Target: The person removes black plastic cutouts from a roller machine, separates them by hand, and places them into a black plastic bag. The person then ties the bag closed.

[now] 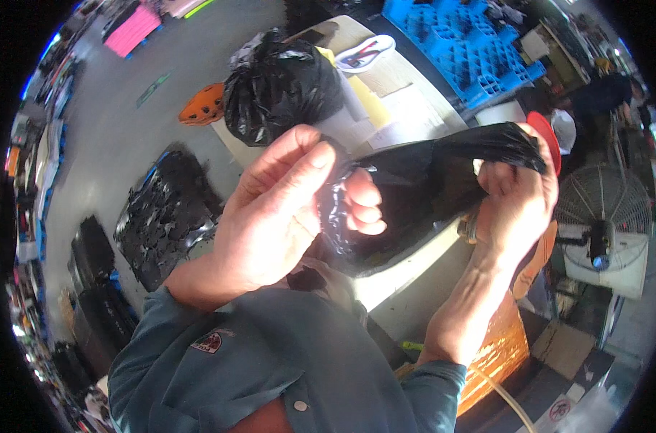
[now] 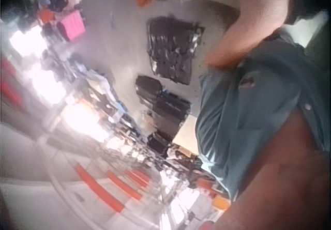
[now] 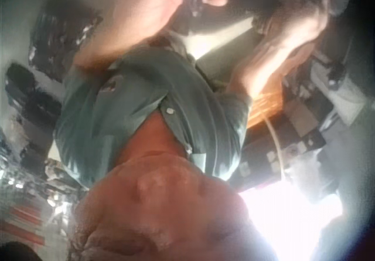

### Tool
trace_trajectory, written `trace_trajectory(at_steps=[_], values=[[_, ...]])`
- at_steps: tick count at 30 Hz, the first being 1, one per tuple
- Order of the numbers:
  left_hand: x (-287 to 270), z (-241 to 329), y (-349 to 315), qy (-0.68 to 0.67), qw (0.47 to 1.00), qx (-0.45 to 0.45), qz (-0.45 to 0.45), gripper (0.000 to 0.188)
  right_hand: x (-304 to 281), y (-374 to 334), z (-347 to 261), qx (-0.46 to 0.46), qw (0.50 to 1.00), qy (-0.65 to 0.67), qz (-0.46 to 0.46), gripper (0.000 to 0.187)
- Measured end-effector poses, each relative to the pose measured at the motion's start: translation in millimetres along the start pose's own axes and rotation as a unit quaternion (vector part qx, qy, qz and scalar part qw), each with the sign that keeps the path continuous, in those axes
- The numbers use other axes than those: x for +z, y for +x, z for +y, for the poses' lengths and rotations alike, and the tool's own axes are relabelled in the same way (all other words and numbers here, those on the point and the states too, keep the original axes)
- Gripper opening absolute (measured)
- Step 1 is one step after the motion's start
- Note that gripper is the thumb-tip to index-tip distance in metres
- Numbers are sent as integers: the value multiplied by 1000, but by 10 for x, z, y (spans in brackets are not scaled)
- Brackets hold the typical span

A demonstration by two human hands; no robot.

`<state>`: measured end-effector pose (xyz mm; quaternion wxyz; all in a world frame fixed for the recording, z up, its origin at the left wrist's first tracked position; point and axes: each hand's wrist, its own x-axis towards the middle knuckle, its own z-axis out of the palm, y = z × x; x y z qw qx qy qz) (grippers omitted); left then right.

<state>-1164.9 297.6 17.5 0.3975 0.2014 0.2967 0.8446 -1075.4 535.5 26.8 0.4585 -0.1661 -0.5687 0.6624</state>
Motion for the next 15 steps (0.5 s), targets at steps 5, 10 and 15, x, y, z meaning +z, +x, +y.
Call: trace_trajectory(at_steps=[5, 10, 15], values=[[377, 101, -135, 38, 995, 61, -67, 11, 496, -148, -443, -111, 985, -20, 130, 34], [-1, -137, 189, 122, 992, -26, 17, 17, 548, -377, -260, -14, 988, -77, -131, 43], [-532, -380, 473, 309, 940, 139, 40, 13, 417, -736, 454, 106, 966, -87, -220, 77]])
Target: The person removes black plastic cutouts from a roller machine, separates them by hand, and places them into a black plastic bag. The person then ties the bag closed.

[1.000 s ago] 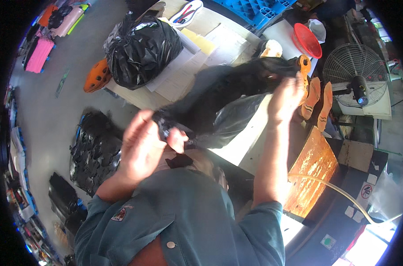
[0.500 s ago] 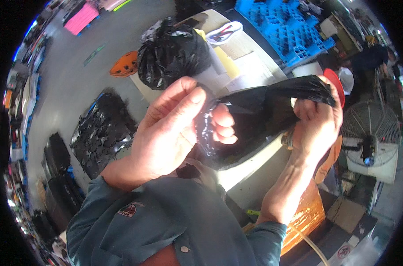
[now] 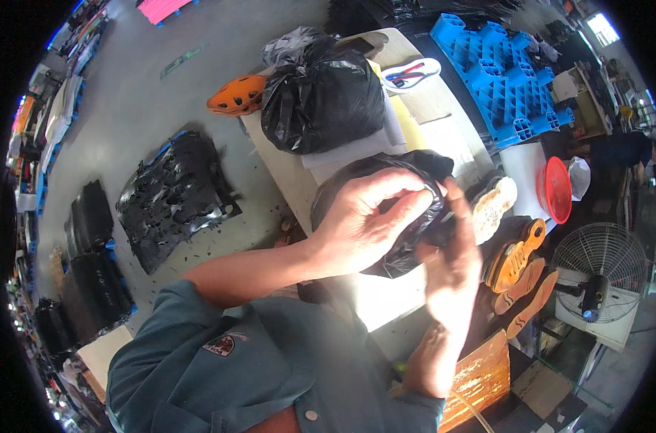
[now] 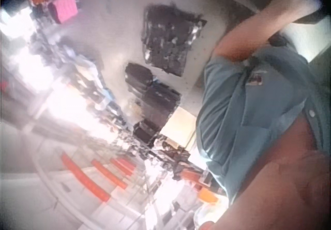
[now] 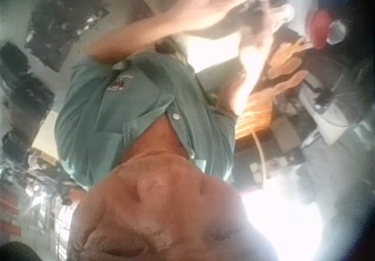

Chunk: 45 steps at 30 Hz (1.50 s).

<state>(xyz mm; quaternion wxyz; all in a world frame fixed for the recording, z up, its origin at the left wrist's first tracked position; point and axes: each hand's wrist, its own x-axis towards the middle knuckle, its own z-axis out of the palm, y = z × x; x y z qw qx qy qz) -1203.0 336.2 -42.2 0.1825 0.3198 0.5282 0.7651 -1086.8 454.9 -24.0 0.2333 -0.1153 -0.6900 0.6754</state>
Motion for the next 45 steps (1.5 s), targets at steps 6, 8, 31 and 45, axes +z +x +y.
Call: trace_trajectory(at_steps=[6, 8, 31, 45], values=[[-303, -213, 119, 89, 989, 95, -62, 12, 358, 74, 343, -42, 993, -53, 100, 59], [-751, -318, 189, 33, 990, 40, -129, 13, 425, 125, 377, 22, 988, -80, 129, 51], [-1821, -1050, 1776, 281, 938, 180, 89, 36, -237, 248, 636, -171, 900, 173, 361, 25], [-121, -338, 844, 232, 949, -101, -187, 62, 304, 302, -11, 26, 973, 139, 184, 29]])
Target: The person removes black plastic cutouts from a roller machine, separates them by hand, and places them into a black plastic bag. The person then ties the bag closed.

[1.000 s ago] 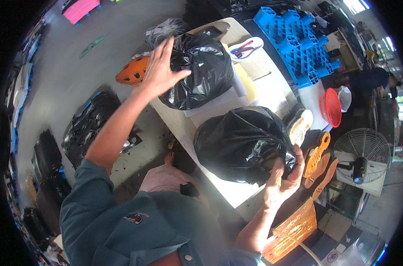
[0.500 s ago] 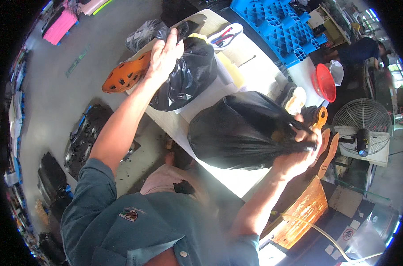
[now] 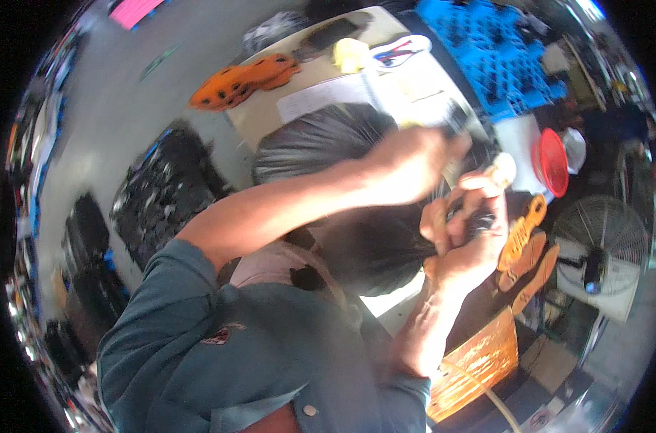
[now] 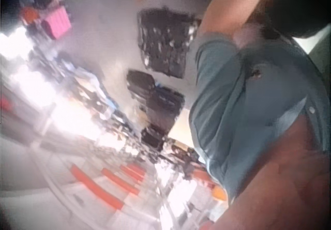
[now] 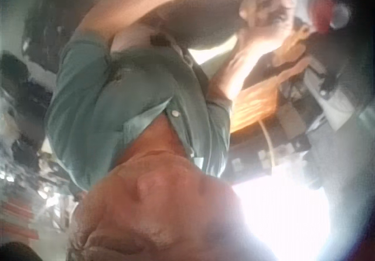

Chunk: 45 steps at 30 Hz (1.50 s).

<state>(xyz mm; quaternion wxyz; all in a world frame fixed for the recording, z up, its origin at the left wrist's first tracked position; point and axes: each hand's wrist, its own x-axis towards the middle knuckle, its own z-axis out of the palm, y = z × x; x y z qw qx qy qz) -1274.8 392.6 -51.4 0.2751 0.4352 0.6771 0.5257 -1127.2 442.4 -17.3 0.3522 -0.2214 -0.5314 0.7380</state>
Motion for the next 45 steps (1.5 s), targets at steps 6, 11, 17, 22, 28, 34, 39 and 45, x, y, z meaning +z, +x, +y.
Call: trace_trajectory(at_steps=[6, 11, 17, 22, 28, 34, 39, 45], values=[[552, -330, -382, 106, 979, 67, -163, 21, -326, -68, 194, 79, 995, 53, -12, 27], [422, -393, -425, -43, 975, 31, -217, 21, -416, -19, 308, 69, 996, 58, 21, 32], [301, -502, -530, -122, 948, 172, -240, 79, -182, -44, 384, -47, 984, -167, 27, 28], [583, -505, -613, -158, 957, 203, -137, 64, -105, -346, 206, -224, 817, -503, -172, 53], [950, -700, -741, -367, 884, 280, 72, 27, 99, -568, 128, -300, 597, -691, -277, 54], [875, -884, -644, -134, 961, 241, 39, 29, 174, -695, -506, -238, 572, -699, -357, 65], [777, -909, -570, -91, 962, 258, 13, 31, -144, -375, -486, -205, 560, -732, -329, 48], [611, -928, -605, -154, 945, 280, -68, 29, -390, -124, -159, -190, 645, -656, -343, 40]])
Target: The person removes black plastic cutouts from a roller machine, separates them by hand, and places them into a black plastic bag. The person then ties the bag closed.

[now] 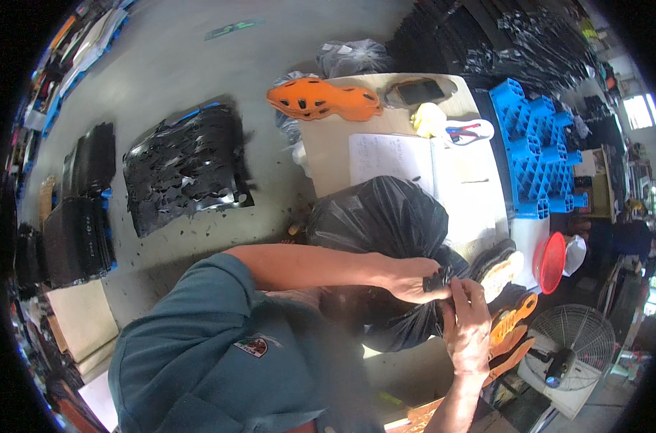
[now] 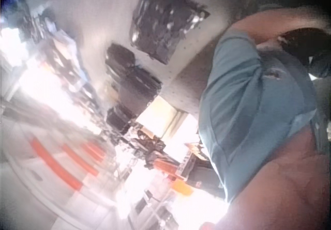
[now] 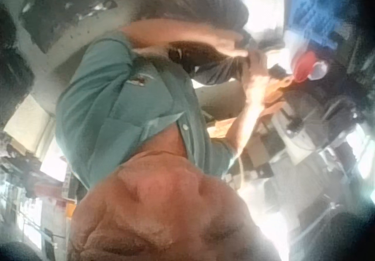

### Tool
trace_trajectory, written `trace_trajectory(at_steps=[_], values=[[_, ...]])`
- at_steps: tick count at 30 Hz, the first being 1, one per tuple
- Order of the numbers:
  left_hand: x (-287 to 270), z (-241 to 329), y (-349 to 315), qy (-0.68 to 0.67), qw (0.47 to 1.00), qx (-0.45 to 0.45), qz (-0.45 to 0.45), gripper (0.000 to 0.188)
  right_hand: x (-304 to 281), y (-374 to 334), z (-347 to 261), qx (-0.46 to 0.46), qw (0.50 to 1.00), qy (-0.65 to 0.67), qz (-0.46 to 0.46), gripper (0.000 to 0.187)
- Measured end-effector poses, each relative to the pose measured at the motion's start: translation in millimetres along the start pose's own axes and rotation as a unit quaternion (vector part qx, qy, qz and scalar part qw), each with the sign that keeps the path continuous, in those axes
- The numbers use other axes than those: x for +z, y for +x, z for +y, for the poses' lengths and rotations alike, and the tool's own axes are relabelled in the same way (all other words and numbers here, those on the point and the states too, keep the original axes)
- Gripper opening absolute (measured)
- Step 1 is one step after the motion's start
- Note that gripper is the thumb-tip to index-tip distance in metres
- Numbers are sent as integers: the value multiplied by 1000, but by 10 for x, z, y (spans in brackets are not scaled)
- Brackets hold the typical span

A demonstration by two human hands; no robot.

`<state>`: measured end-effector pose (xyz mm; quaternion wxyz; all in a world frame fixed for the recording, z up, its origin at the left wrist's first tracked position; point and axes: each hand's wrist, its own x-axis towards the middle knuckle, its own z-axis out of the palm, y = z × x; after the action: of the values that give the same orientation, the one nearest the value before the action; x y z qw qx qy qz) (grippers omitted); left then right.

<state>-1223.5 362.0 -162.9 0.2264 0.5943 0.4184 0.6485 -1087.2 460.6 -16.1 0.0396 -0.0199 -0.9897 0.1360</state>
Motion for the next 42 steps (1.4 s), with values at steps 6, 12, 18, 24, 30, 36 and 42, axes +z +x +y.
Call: trace_trajectory(at_steps=[6, 12, 18, 24, 30, 36, 42], values=[[-66, 167, 89, 16, 968, -212, -132, 43, -73, -105, 104, 1, 998, -57, 0, 23], [-641, 94, 164, 127, 928, -282, -209, 50, 67, 150, 283, 12, 999, 36, 20, 11], [-848, 8, 336, -65, 915, -288, -274, 61, 4, 67, -86, 395, 821, 406, -76, 24], [-841, 87, 246, -123, 915, -329, -200, 46, 732, 87, -588, 161, 947, 217, 174, 11], [-942, 160, 185, -109, 927, -269, -239, 14, 601, 9, -425, 102, 979, 156, 79, 13], [-804, 170, 83, 66, 967, -26, -244, 5, 714, 383, 105, 189, 929, 309, 77, 41], [-576, 106, -200, 306, 950, -43, -37, 8, 939, 306, 461, 285, 916, 283, -19, 66]])
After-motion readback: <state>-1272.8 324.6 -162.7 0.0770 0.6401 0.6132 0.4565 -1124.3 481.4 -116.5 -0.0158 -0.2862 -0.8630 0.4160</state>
